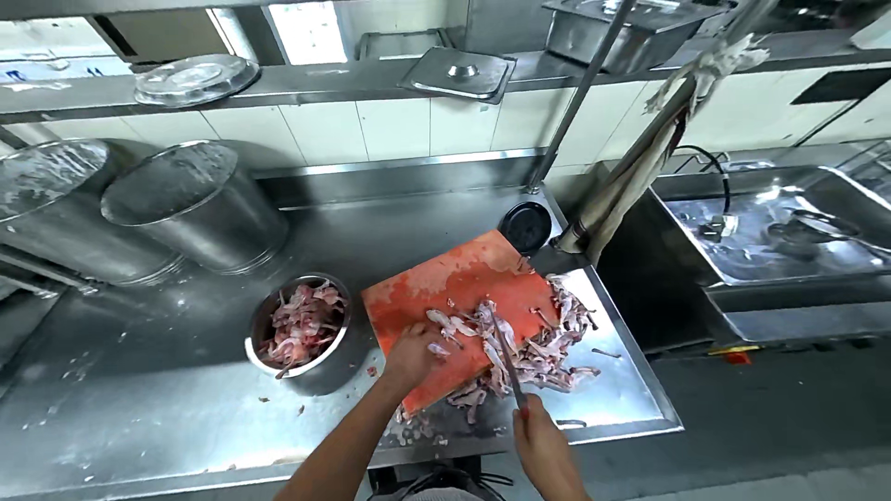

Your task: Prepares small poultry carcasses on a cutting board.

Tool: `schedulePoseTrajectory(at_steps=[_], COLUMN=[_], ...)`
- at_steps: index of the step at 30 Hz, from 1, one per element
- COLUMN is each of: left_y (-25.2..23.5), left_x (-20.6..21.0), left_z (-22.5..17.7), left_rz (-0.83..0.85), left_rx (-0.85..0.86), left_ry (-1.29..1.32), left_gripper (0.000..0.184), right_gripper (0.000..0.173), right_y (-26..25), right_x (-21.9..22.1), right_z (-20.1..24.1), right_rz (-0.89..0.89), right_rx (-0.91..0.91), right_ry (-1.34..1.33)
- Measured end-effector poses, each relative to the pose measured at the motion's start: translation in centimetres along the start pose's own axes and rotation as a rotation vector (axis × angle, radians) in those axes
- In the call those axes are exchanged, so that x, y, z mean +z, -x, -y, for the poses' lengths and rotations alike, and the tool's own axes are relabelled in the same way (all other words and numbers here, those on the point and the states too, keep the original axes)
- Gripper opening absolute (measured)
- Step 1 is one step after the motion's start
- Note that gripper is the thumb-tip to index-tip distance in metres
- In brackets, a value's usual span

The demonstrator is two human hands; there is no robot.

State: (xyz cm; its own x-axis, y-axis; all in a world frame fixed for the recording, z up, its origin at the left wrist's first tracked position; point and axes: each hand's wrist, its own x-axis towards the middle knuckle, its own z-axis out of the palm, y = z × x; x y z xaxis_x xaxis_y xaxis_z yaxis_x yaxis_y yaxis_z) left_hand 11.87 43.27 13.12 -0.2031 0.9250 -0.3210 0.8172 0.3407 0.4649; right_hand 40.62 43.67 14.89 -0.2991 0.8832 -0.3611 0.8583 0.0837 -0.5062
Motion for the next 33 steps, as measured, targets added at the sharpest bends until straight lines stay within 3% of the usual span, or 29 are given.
schedulePoseTrajectory(at_steps=[7, 10, 16, 20, 24, 27, 31, 33], left_y=[1.9, 2.4, 3.7, 2.9, 2.9, 3.5, 5.0, 5.7], left_x=[1.0, 1.1, -2.8, -5.9, -7.9, -6.1, 0.2, 2.5], left_z=[2.0, 2.7, 0.9, -0.9, -2.7, -1.4, 2.9, 4.5], left_rz=[-0.171, -0.198, -0.285, -0.316, -0.421, -0.412, -0.249, -0.255], left_rx=[-0.160, -0.261, -0.342, -0.228, 0.022, 0.109, -0.070, -0.108], left_ry=[0.373, 0.480, 0.440, 0.510, 0.619, 0.572, 0.418, 0.379], left_gripper=[0.030, 0.029, 0.028, 0.022, 0.012, 0.014, 0.021, 0.020], right_gripper=[0.052, 0.045, 0.043, 0.051, 0.049, 0.048, 0.038, 0.038], right_y=[-8.7, -9.7, -10.6, -10.8, -9.6, -8.0, -4.9, -3.4], right_x=[2.7, 3.4, 3.2, -0.1, -2.4, -2.5, -1.2, -0.1], right_z=[7.6, 9.2, 10.8, 11.5, 8.7, 6.4, 5.4, 5.5], right_rz=[0.032, -0.050, 0.001, 0.135, 0.093, 0.051, 0.151, 0.228], right_rx=[-0.211, -0.237, -0.185, -0.099, -0.168, -0.220, -0.238, -0.228], right_ry=[0.243, 0.323, 0.395, 0.235, -0.064, -0.127, 0.006, 0.104])
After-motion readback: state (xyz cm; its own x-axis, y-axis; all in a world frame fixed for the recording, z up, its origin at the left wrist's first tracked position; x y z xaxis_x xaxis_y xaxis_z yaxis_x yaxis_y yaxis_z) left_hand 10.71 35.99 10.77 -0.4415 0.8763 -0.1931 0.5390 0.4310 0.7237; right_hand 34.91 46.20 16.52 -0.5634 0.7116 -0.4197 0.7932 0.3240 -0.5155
